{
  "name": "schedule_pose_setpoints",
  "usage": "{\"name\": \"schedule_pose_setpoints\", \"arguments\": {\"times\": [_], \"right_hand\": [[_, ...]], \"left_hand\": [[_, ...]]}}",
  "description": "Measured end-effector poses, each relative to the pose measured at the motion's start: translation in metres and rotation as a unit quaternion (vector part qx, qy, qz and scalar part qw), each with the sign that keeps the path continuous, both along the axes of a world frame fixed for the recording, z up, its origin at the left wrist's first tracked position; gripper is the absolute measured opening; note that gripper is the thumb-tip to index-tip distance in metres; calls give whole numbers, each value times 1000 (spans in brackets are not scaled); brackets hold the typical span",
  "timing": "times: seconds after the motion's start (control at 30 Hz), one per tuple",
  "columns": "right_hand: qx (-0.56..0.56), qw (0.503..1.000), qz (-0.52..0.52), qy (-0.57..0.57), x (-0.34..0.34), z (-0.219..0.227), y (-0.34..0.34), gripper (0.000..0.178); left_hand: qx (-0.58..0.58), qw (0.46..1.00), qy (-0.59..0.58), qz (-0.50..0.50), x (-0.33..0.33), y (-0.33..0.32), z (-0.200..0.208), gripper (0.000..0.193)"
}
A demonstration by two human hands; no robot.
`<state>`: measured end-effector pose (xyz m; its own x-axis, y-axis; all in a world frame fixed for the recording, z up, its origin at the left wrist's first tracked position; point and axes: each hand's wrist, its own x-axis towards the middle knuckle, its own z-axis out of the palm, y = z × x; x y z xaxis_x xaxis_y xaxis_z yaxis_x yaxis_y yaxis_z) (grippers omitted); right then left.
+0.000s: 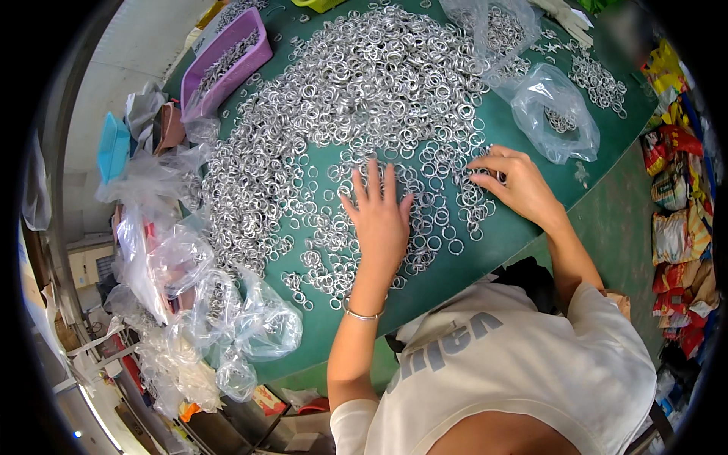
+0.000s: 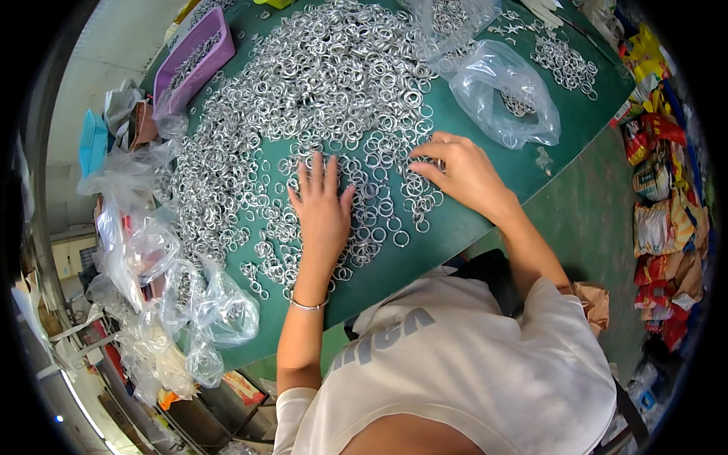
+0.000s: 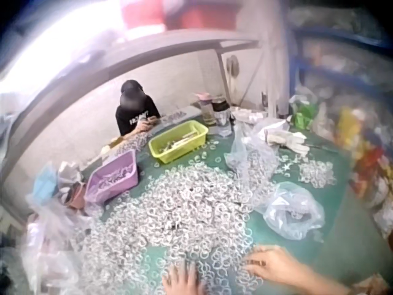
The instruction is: The person sorts small metal rings from a large pile on a green table by hand, placing selected items into small plastic bags.
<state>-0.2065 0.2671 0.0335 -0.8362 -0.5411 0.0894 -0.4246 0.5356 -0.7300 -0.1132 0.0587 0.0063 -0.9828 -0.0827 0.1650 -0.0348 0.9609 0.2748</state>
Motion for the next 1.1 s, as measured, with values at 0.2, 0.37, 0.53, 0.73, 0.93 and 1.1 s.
{"name": "schedule_pose_setpoints", "arguments": {"times": [0.2,0.37,0.53,0.73,0.93,1.1], "right_hand": [[-75,993,4,-87,-8,-5,8,16],[-89,990,57,-89,-9,1,-16,14],[-13,992,116,-39,-17,-3,-32,21],[44,984,150,88,-20,-17,-101,29],[181,953,235,66,6,-18,-112,26],[96,969,219,59,-16,-3,-115,25]], "left_hand": [[14,993,-70,-89,45,3,-3,49],[-22,995,-94,-24,75,-2,0,57],[-6,991,-106,77,85,-5,-2,59],[51,994,-94,4,93,-8,7,53],[127,986,86,62,46,-50,4,41],[64,990,88,85,-11,-69,-12,40]]}}
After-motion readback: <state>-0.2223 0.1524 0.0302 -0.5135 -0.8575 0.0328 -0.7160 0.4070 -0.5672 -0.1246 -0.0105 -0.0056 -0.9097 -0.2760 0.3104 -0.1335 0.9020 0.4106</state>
